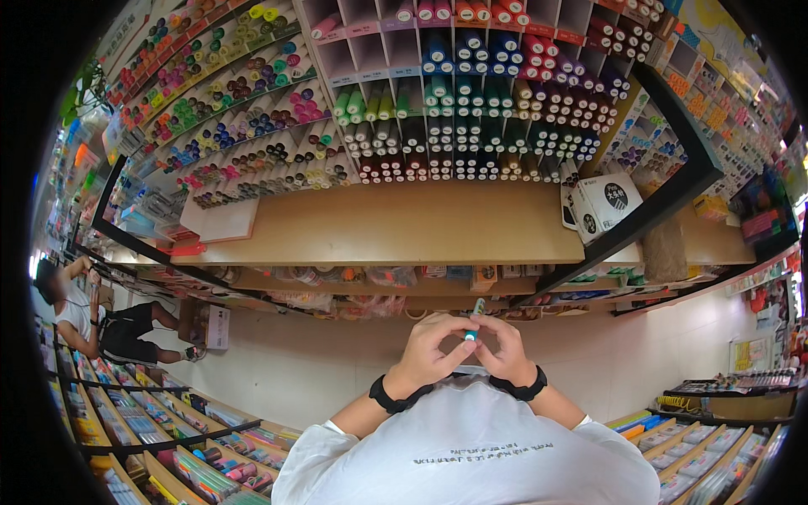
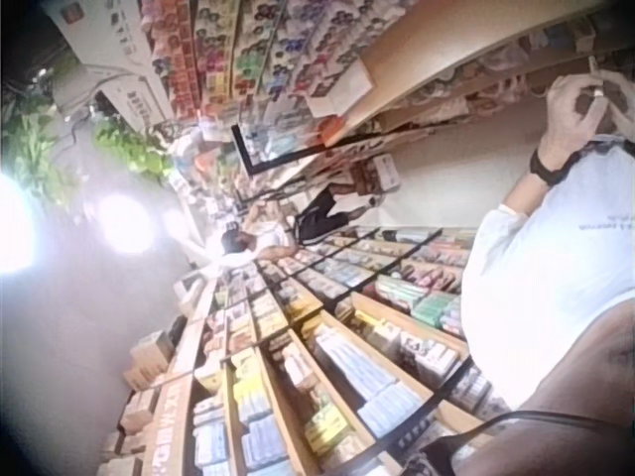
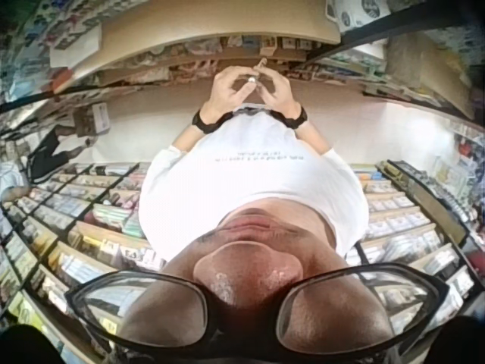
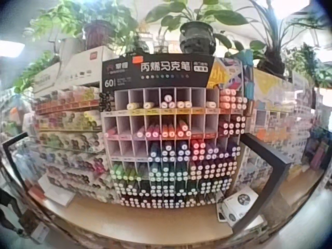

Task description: The person picks up various markers from a basket and places them individually back into a color-coded shelf display, matching each marker to its correct slot.

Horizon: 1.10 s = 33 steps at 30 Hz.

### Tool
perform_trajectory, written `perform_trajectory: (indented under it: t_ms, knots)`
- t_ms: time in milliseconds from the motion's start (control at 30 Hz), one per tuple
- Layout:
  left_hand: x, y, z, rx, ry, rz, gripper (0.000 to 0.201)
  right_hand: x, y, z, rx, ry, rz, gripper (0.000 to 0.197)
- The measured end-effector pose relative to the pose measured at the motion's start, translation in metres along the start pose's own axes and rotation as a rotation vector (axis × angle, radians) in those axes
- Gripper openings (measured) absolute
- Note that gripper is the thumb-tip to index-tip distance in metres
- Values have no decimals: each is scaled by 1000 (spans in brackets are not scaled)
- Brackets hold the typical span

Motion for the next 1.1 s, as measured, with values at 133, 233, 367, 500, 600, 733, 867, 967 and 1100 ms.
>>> perform_trajectory:
  t_ms: [133,233,367,500,600,733,867,967,1100]
  knots:
    - [-3,-3,-6,7,17,18,18,-5,-6,4,-11,23,-6,46]
    - [-6,-13,-5,70,-73,65,16,-2,-4,20,23,36,29,47]
    - [-10,-19,-1,51,39,215,16,-3,-14,16,53,35,43,50]
    - [-17,-17,-1,11,64,258,18,1,-25,12,-22,51,105,53]
    - [-18,-17,0,47,98,294,20,6,-23,19,53,47,50,54]
    - [-23,-19,1,152,-54,235,32,9,-30,19,-2,25,55,52]
    - [-21,-19,-4,37,-92,226,46,11,-29,25,45,-5,17,49]
    - [-18,-11,-11,-70,22,239,49,13,-25,30,80,-64,-13,49]
    - [-21,-7,-12,-131,71,238,45,17,-24,29,27,-62,-19,51]
Point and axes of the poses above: each hand's wrist, its own y-axis towards the middle knuckle, its own x-axis out of the back of the hand, z = x × y, the point moved 3 cm from there along y, towards the middle knuckle, and after that the axes turned 12 degrees about z, right-handed, at the moved point
